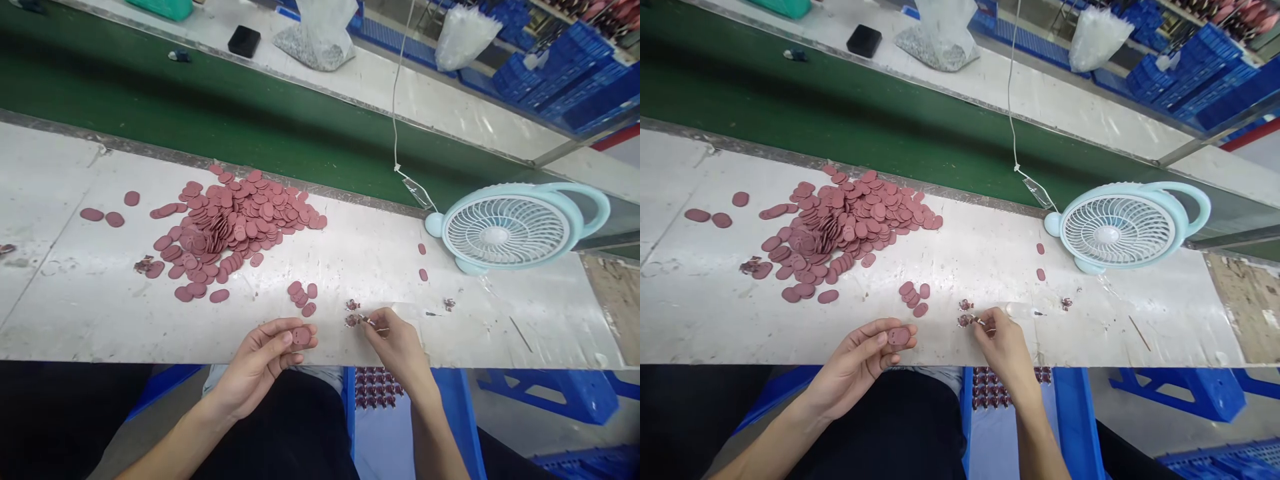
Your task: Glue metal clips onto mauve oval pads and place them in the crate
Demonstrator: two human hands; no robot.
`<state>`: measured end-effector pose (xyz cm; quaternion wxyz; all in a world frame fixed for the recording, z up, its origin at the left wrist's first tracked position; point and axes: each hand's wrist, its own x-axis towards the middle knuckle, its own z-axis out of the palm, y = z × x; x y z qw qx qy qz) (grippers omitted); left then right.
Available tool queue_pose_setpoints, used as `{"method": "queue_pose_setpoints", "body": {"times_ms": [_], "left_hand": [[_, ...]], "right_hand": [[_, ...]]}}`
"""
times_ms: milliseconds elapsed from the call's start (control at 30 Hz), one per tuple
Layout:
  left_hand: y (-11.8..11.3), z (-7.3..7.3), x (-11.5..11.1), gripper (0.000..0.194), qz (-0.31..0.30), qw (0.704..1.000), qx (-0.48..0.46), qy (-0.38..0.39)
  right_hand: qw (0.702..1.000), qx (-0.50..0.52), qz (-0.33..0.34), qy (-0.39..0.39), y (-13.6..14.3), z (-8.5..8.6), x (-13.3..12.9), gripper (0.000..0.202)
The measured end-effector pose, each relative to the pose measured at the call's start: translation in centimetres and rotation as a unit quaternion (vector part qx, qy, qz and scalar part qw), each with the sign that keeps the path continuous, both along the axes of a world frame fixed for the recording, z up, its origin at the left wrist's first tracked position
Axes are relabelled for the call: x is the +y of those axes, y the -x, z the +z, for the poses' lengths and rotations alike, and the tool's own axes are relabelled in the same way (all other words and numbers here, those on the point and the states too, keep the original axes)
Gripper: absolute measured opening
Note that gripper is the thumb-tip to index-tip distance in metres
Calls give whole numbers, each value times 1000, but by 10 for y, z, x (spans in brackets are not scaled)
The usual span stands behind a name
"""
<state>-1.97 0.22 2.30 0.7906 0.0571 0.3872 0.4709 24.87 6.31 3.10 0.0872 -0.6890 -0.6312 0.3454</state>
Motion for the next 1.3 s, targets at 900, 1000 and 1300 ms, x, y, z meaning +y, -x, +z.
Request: {"method": "queue_pose_setpoints", "body": {"times_ms": [900, 1000, 1300], "left_hand": [[-23, 17, -4, 17, -2, 996, -17, -87], [-23, 15, -3, 18, 12, 993, 28, -110], [-29, 9, -9, 21, 5, 989, 29, -146]], "right_hand": [[940, 289, 6, -183, 54, 21, -59, 36], [924, 358, -33, -126, 53, 27, -58, 34], [902, 430, -21, -27, 66, 38, -53, 28]]}}
